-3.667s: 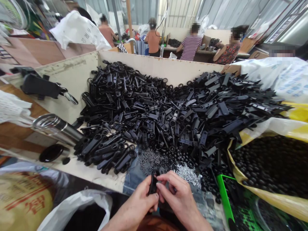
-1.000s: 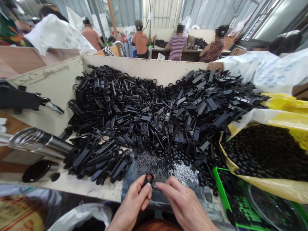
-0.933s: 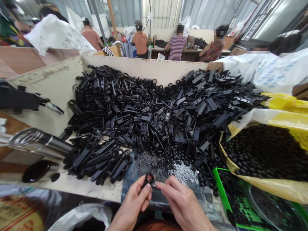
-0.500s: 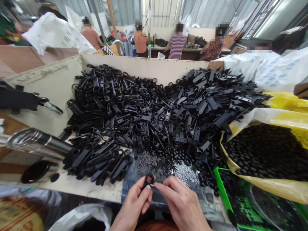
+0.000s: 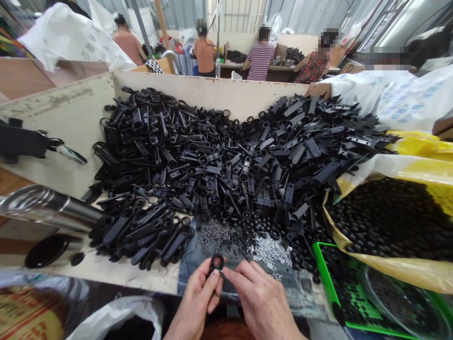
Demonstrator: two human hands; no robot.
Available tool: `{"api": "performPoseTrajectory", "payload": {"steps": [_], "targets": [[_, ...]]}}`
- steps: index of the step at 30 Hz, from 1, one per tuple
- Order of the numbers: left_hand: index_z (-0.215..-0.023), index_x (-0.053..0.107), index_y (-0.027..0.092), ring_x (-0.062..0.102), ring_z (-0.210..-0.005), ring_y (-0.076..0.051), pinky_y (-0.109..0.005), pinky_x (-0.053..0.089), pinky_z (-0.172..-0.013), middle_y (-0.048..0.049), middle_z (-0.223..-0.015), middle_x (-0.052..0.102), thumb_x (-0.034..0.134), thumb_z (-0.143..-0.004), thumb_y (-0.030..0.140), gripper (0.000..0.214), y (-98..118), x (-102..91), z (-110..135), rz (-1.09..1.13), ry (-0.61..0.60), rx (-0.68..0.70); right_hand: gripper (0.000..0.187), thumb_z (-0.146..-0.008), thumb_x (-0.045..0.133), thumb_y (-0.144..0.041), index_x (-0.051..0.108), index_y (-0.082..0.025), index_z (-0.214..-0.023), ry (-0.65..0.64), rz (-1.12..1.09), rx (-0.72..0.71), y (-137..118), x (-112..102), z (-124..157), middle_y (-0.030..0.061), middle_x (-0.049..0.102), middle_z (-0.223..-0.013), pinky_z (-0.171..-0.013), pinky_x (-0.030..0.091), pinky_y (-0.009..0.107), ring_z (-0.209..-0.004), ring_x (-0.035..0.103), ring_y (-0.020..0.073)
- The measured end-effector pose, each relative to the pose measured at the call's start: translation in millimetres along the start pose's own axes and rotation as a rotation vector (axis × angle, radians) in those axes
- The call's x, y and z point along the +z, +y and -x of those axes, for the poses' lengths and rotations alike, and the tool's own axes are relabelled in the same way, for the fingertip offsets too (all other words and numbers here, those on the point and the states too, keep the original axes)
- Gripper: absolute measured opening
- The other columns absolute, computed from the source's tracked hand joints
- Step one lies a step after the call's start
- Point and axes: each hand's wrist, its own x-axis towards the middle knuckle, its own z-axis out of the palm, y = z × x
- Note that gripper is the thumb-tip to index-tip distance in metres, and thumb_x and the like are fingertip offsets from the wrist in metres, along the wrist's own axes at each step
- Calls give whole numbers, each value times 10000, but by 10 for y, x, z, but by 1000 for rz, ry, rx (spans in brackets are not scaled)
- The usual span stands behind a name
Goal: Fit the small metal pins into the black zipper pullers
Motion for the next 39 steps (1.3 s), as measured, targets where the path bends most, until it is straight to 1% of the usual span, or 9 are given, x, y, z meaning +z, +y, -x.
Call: {"api": "performPoseTrajectory", "payload": {"steps": [12,16,18,21,25,31,33,37,39], "targets": [[-1153,623,194,324,-474,-70,-161,239,-416,96,-605,420,685,-807,669,591,-177,-11,-53,-238,75,-5,251,-900,584,-54,710,-254,-986,-265,56,105,-128,-130,-142,10,717,-875,-582,420,256,-730,688,185],[-1141,675,198,582,-567,-169,-240,450,-496,3,-677,643,688,-818,600,516,-233,-46,-102,-412,124,102,221,-909,585,-83,722,-256,-890,-339,74,146,-129,-166,-199,-4,721,-838,-541,374,261,-660,690,171],[-1148,694,203,712,-801,-263,-327,569,-687,-85,-886,762,660,-844,546,459,-239,-62,-102,-552,119,208,230,-887,586,-64,727,-241,-839,-359,96,153,-133,-236,-231,-4,720,-806,-530,360,270,-639,682,168],[-1184,703,211,698,-1140,-342,-442,537,-988,-160,-1206,762,596,-878,474,417,-227,-113,-117,-791,25,340,170,-840,631,-67,725,-204,-800,-448,160,119,-163,-367,-272,17,737,-792,-542,388,284,-674,686,188],[-1207,721,268,700,-1189,-321,-378,555,-1000,-109,-1297,742,630,-888,396,356,-163,-201,-198,-939,-213,393,37,-781,734,-153,726,-163,-815,-573,285,116,-247,-446,-314,65,747,-814,-523,440,301,-660,687,220],[-1320,665,271,682,-1229,-268,-308,549,-1023,-53,-1360,706,597,-927,336,403,-72,-249,-157,-949,-124,590,646,-612,925,-409,651,-147,-1134,-453,245,138,-348,-510,-230,86,733,-1044,-564,528,316,-829,745,285],[-1315,665,252,713,-1175,-287,-324,575,-975,-75,-1313,736,588,-924,341,409,-33,-256,-169,-1002,-43,627,565,-626,922,-379,658,-164,-1077,-442,272,86,-303,-612,-149,58,749,-969,-501,485,295,-733,747,260],[-1202,701,223,783,-931,-334,-368,606,-773,-111,-1041,823,551,-909,356,355,98,-182,-200,-1069,290,588,93,-863,728,-222,684,-249,-941,-298,242,-37,-43,-945,-107,-39,765,-788,-476,421,250,-576,714,172],[-1171,706,263,772,-876,-291,-323,578,-758,-59,-974,820,605,-882,371,325,148,-47,-197,-966,177,584,208,-947,668,-347,673,-270,-1140,-171,241,60,188,-1115,-276,-8,793,-957,-652,499,247,-809,758,195]]}}
